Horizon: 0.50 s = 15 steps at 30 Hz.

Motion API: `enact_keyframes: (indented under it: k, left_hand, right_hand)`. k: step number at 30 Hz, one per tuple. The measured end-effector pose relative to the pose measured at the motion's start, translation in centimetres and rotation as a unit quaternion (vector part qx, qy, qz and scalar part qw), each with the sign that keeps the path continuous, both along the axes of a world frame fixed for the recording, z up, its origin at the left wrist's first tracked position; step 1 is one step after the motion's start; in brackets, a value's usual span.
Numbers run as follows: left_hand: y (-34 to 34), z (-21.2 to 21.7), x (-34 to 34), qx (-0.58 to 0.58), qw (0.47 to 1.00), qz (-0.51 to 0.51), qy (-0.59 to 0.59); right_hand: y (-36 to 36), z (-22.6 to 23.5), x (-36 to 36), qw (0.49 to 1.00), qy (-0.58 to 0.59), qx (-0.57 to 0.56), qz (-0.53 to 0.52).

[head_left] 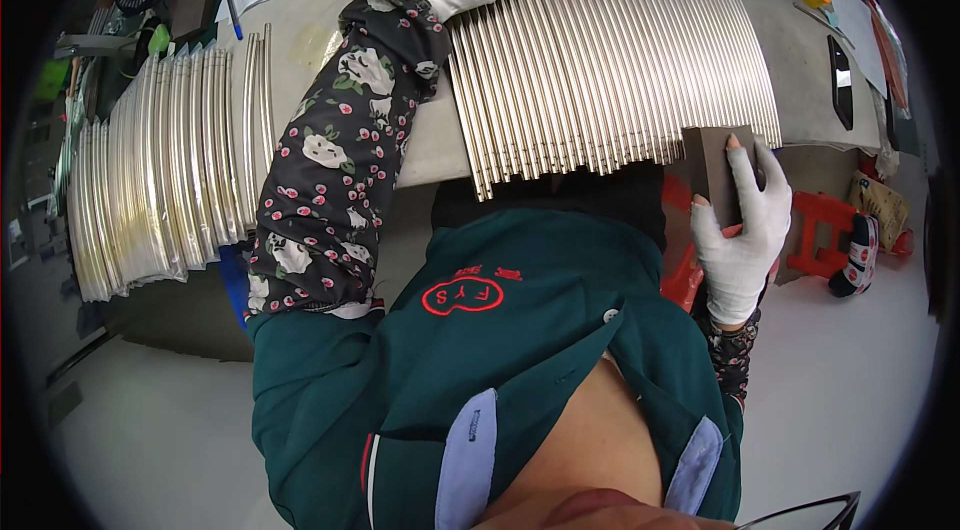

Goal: Sand a group of thin metal rods using a sanding block.

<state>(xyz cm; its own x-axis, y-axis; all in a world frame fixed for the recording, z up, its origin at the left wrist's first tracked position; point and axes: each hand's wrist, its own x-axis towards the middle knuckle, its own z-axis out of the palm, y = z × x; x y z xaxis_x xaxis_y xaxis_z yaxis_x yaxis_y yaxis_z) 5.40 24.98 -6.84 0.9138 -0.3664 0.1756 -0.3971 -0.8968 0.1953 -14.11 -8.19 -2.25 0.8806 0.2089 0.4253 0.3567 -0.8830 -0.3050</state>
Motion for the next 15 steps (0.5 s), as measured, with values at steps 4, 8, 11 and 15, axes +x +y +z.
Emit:
enact_keyframes:
  k: [4, 8, 11, 15]
  left_hand:
    - [0.9, 1.4, -1.0, 0.002, 1.0, 0.027, 0.008]
    - [1.1, 2.2, -1.8, 0.015, 0.998, 0.053, 0.016]
    - [0.8, 2.3, -2.7, 0.026, 0.997, 0.07, 0.022]
    - [0.4, 2.4, -3.4, 0.039, 0.996, 0.077, 0.024]
  right_hand:
    - [-0.3, -0.1, 0.4, 1.0, 0.009, 0.011, 0.017]
    - [-1.2, 0.1, 1.4, 0.999, 0.0, 0.052, 0.011]
    - [-1.6, -0.2, 1.5, 0.999, 0.003, 0.031, 0.026]
    - [-1.3, -0.5, 1.0, 0.999, -0.005, 0.027, 0.041]
